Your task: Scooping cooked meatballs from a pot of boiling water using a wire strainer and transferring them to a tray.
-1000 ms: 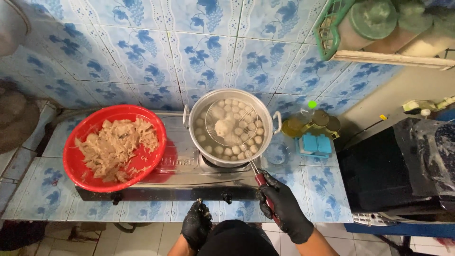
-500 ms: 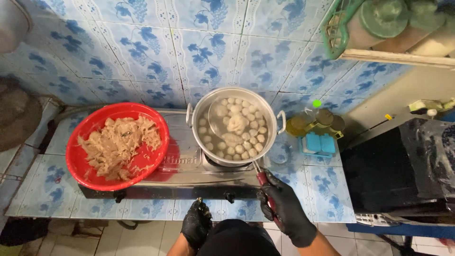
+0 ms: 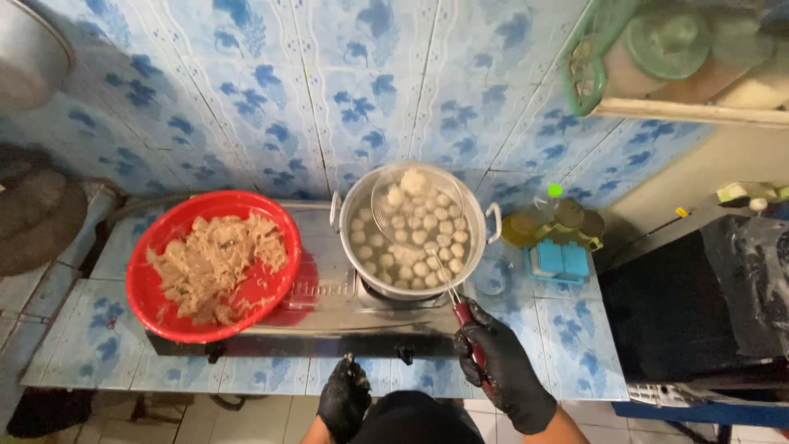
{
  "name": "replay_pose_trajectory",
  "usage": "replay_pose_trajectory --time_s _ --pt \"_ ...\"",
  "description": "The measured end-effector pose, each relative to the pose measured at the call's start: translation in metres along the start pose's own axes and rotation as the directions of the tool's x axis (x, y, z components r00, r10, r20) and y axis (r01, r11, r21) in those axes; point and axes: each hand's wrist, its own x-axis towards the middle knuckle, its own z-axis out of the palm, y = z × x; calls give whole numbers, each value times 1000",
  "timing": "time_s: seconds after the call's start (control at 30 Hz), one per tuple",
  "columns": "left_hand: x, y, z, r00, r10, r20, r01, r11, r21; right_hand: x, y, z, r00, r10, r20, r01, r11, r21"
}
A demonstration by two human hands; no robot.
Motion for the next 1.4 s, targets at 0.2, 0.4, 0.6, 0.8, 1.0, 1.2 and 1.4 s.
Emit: replay_pose_trajectory --time_s 0.2,0.4,0.6,0.8,1.0,1.2,1.4 --pt "-26 2 21 990 101 -101 -102 995 -8 5 -8 7 997 3 -78 -11 994 -106" --pt "-26 -3 22 984 76 -164 -80 997 -20 -51 -49 25 990 -13 -140 2 997 -80" --pt "-10 -4 14 1000 -20 -20 19 1000 -24 -44 -28 5 996 44 -82 -51 995 -90" --pt "-26 -10 28 991 25 -131 -29 999 -29 -58 -49 12 988 112 -103 -125 984 -124" --pt "-42 -17 44 991 -27 -129 30 999 24 -71 -63 27 994 -84 -74 73 988 -136" --pt "-46 -18 40 988 -3 -154 7 1000 26 -43 -31 5 996 9 -90 -24 986 -164" --pt "-20 -24 28 990 -42 -135 47 998 32 -53 -33 7 993 -59 -103 45 990 -130"
